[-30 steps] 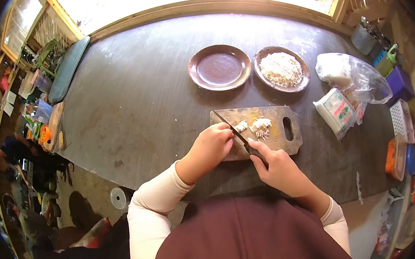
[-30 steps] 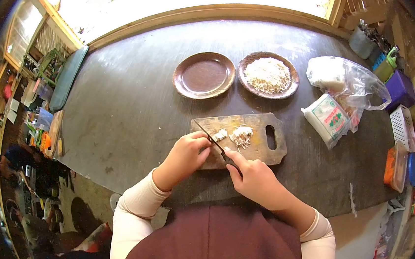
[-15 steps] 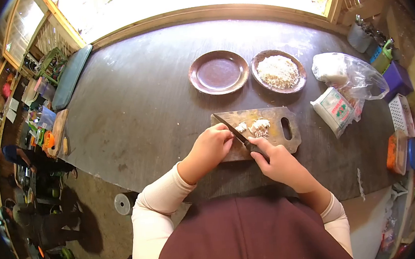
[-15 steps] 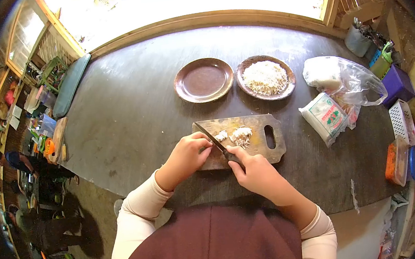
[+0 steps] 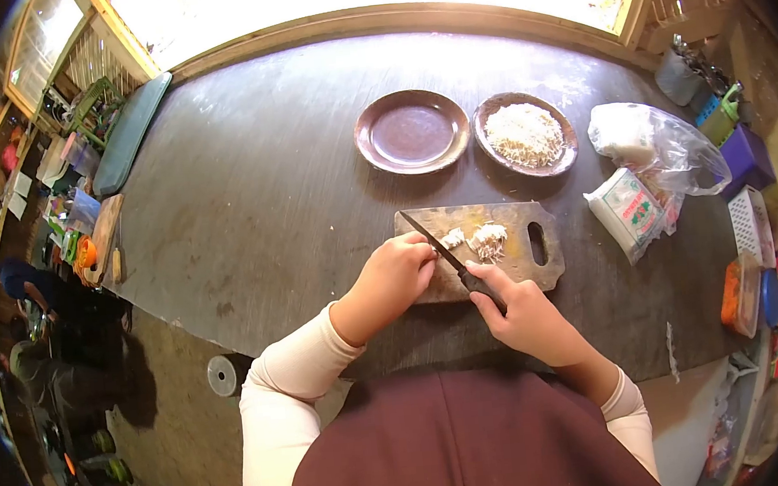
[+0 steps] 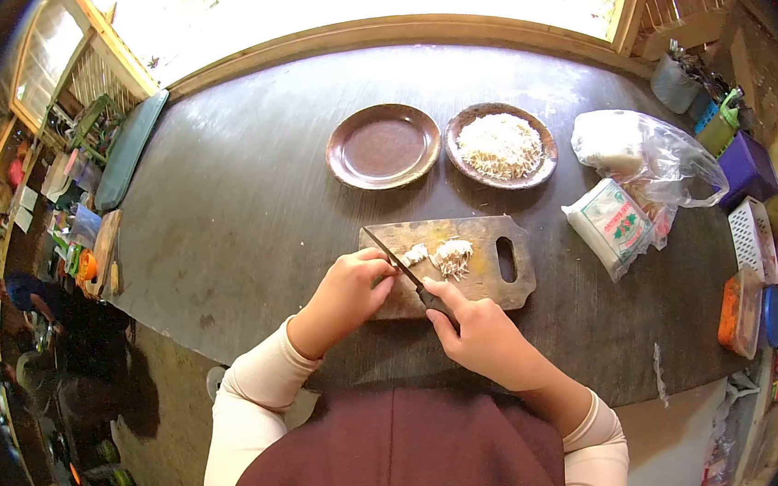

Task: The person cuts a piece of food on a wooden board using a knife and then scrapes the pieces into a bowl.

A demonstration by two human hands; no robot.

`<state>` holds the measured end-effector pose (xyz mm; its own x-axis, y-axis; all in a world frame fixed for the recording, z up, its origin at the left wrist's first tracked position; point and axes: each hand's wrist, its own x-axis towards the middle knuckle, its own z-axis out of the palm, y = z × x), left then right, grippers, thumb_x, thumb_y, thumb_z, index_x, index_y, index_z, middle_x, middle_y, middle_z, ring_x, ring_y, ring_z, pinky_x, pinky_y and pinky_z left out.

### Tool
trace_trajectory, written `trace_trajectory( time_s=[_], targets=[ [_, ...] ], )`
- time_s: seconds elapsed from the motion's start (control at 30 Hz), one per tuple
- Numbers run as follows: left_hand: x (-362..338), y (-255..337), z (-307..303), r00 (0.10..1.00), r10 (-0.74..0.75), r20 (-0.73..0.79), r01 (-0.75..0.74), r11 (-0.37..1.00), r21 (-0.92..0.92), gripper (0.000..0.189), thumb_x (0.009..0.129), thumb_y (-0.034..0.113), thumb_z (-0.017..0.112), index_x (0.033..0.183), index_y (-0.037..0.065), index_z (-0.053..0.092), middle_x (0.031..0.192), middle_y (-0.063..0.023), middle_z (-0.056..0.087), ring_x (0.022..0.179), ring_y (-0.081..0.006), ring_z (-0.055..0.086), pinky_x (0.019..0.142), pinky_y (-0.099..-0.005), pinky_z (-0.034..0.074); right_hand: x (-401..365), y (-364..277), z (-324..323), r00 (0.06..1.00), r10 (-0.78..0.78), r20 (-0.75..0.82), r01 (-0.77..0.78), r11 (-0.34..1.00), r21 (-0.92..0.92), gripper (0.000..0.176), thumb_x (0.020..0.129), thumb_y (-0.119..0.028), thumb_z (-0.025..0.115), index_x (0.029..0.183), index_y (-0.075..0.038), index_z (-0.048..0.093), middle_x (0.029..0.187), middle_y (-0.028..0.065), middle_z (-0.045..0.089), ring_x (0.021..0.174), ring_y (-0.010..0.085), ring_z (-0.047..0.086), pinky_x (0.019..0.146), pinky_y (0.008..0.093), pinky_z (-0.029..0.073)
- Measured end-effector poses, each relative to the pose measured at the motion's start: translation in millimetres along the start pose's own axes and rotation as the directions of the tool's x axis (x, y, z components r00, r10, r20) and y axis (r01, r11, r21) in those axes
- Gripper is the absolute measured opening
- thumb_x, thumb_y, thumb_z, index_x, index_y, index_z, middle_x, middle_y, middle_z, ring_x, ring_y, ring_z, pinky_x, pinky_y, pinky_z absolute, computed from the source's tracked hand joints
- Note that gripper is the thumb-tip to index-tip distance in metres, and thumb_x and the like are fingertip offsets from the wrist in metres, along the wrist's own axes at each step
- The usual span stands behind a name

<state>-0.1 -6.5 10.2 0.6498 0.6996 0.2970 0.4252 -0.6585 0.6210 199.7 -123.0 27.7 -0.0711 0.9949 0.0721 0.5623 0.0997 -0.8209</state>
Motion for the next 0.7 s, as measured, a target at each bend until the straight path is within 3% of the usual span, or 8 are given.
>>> trace_trajectory(
  time_s=[0.33, 0.57, 0.7],
  targets=[
    [0.9, 0.9, -0.6, 0.999, -0.028, 0.025, 0.028, 0.999, 0.016, 0.01, 0.082, 0.004, 0.067, 0.088, -0.003, 0.07, 0.093, -0.0171, 0.069, 0.084, -0.0366, 0.067, 0.076, -0.0403, 0.055, 1.3, -0.5, 3.2, 1.0, -0.02, -0.003, 0.02, 0.99, -0.139, 0.038, 0.091, -0.01, 0.065, 0.128, -0.007, 0.058, 0.065, 0.0222, 0.061, 0.056, 0.04, 0.06, 0.055, 0.0435, 0.046],
    [0.4, 0.5, 1.6, 1.0, 0.007, -0.002, -0.006, 0.999, 0.047, 0.009, 0.083, 0.005, 0.068, 0.086, -0.003, 0.07, 0.091, -0.0171, 0.069, 0.083, -0.0362, 0.067, 0.075, -0.0402, 0.055, 7.7, -0.6, 7.1, 1.0, 0.022, -0.004, -0.023, 0.974, -0.226, 0.037, 0.092, -0.012, 0.065, 0.128, -0.009, 0.059, 0.061, 0.0213, 0.059, 0.054, 0.04, 0.059, 0.054, 0.0441, 0.046],
    [-0.1, -0.4, 1.5, 1.0, -0.014, 0.005, 0.013, 0.999, 0.037, 0.01, 0.083, 0.006, 0.068, 0.086, -0.003, 0.07, 0.091, -0.0171, 0.069, 0.082, -0.0361, 0.067, 0.075, -0.0402, 0.055, 6.6, 4.2, 5.9, 1.0, 0.012, -0.006, -0.013, 0.992, -0.125, 0.037, 0.093, -0.012, 0.064, 0.129, -0.008, 0.058, 0.062, 0.0217, 0.058, 0.051, 0.037, 0.058, 0.054, 0.0419, 0.046]
  ],
)
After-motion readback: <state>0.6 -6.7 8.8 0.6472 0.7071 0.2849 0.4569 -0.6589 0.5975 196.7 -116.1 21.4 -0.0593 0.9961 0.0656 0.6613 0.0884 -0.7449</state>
